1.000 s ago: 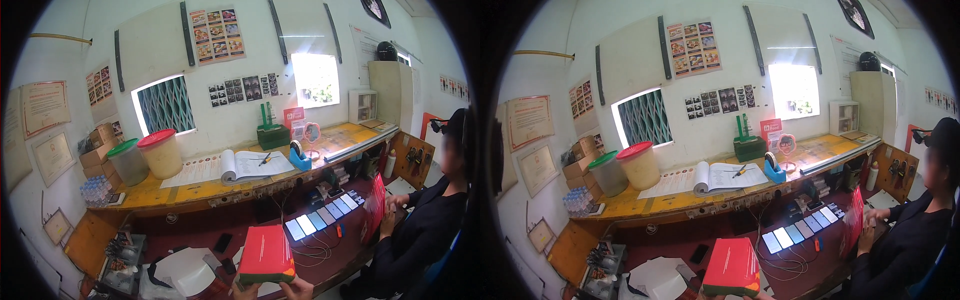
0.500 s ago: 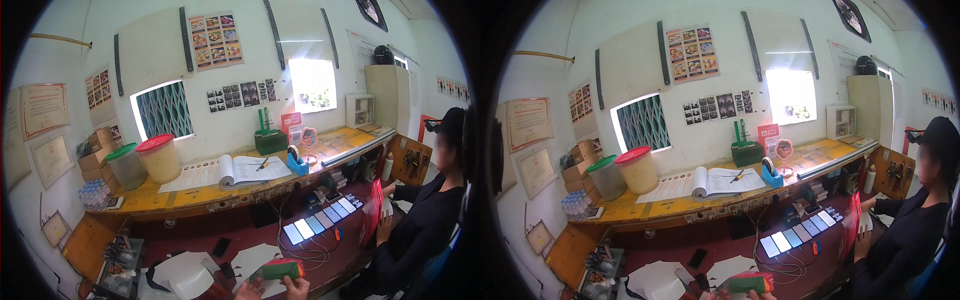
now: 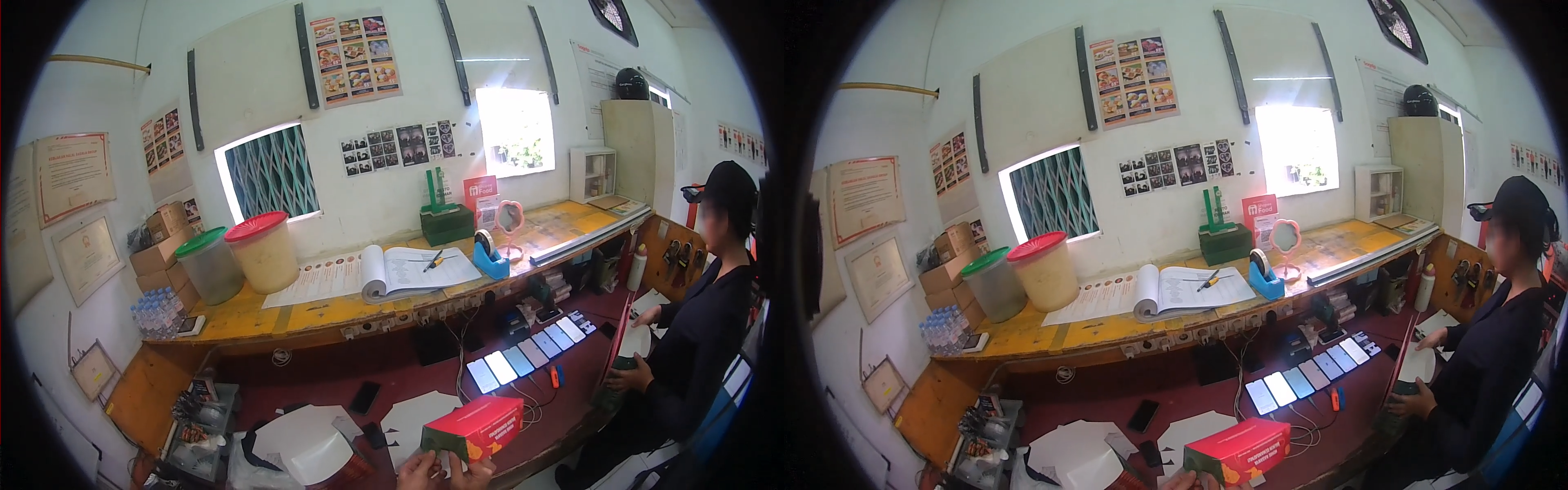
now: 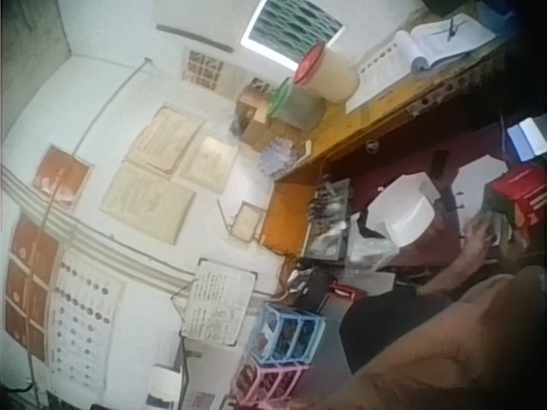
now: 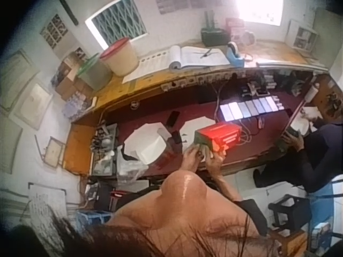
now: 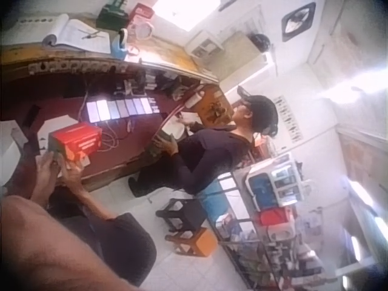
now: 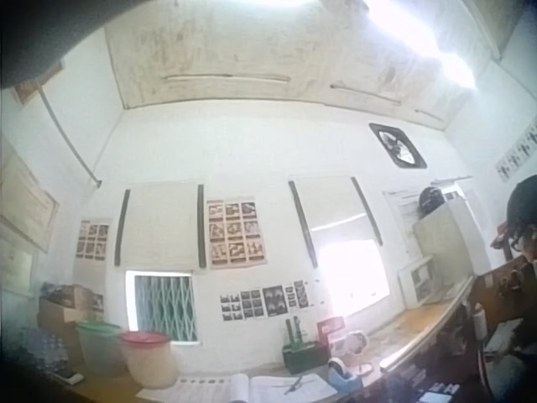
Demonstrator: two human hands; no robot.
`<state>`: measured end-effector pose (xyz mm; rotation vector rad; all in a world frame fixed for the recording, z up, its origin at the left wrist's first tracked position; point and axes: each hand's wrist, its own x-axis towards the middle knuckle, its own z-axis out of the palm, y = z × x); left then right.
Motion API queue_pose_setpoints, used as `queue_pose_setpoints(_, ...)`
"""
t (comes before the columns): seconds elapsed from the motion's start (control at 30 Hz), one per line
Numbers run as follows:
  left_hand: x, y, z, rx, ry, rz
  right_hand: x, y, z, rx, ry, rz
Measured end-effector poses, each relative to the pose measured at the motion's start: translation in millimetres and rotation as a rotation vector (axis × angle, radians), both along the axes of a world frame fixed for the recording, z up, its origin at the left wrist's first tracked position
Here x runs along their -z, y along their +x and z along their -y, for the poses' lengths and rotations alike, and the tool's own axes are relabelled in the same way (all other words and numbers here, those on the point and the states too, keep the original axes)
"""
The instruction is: The person is folding and assembling cardboard boxes for food packaging in a kitchen or storage area.
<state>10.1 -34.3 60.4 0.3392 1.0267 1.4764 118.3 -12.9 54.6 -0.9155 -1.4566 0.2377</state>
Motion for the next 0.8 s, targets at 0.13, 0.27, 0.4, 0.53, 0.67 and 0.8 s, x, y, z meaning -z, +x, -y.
queue_pose_setpoints(0.13,-10,5,-1,0.125,0.168,0.256,30,-9,-6,-0.057,-0.009,-0.080)
queue_pose_setpoints(0.27,-12,8,-6,0.094,0.087,0.260,25,-11,1,-0.306,-0.448,-0.341)
queue_pose_setpoints(0.4,19,-9,-20,-0.065,-0.159,0.207,31,-11,6,-0.517,-0.621,-0.284)
queue_pose_setpoints(0.53,9,-27,-8,-0.145,-0.009,-0.209,6,-2,31,-0.542,-0.492,-0.013)
queue_pose_setpoints(0.67,-3,-31,22,-0.012,0.247,-0.706,-13,-4,30,0.068,-0.122,0.294)
queue_pose_setpoints(0.8,-10,-42,48,0.424,0.596,-1.228,24,21,-7,-0.295,-0.886,-0.159)
